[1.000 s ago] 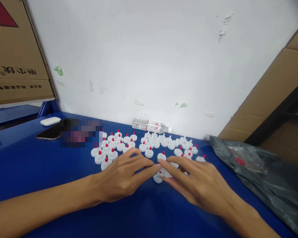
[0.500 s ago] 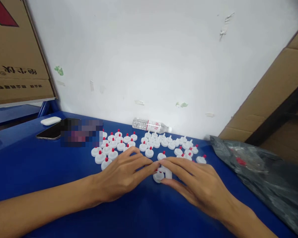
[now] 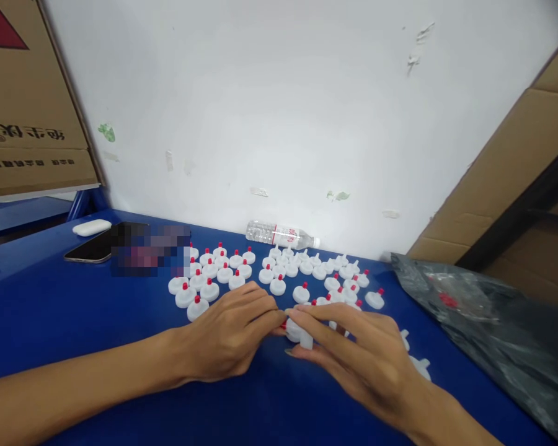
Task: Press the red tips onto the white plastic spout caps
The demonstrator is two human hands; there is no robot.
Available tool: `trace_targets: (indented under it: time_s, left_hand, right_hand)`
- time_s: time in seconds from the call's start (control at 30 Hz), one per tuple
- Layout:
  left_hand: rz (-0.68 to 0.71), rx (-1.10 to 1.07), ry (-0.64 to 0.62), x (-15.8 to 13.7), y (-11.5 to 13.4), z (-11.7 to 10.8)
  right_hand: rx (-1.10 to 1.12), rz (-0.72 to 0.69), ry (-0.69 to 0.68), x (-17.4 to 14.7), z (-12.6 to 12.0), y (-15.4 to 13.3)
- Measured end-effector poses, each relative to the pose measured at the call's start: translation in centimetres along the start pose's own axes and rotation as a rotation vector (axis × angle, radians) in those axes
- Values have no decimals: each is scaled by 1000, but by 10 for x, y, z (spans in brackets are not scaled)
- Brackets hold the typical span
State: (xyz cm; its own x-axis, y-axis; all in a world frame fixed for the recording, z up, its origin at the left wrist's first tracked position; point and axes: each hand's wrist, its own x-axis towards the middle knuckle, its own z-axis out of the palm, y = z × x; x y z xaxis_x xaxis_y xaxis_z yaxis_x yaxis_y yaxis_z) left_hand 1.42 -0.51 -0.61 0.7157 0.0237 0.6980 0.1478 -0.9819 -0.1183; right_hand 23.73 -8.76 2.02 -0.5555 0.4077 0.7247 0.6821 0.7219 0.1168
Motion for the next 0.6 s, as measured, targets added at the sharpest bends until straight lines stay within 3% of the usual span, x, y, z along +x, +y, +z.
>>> trace_targets:
  time_s: [0.33, 0.6]
  left_hand:
    - [-49, -135, 97, 0, 13, -5]
    - [-57, -67, 52, 4, 15, -9]
  right_hand:
    - [-16, -38, 14, 1, -2, -7]
    - [-92, -82, -6, 2, -3, -6]
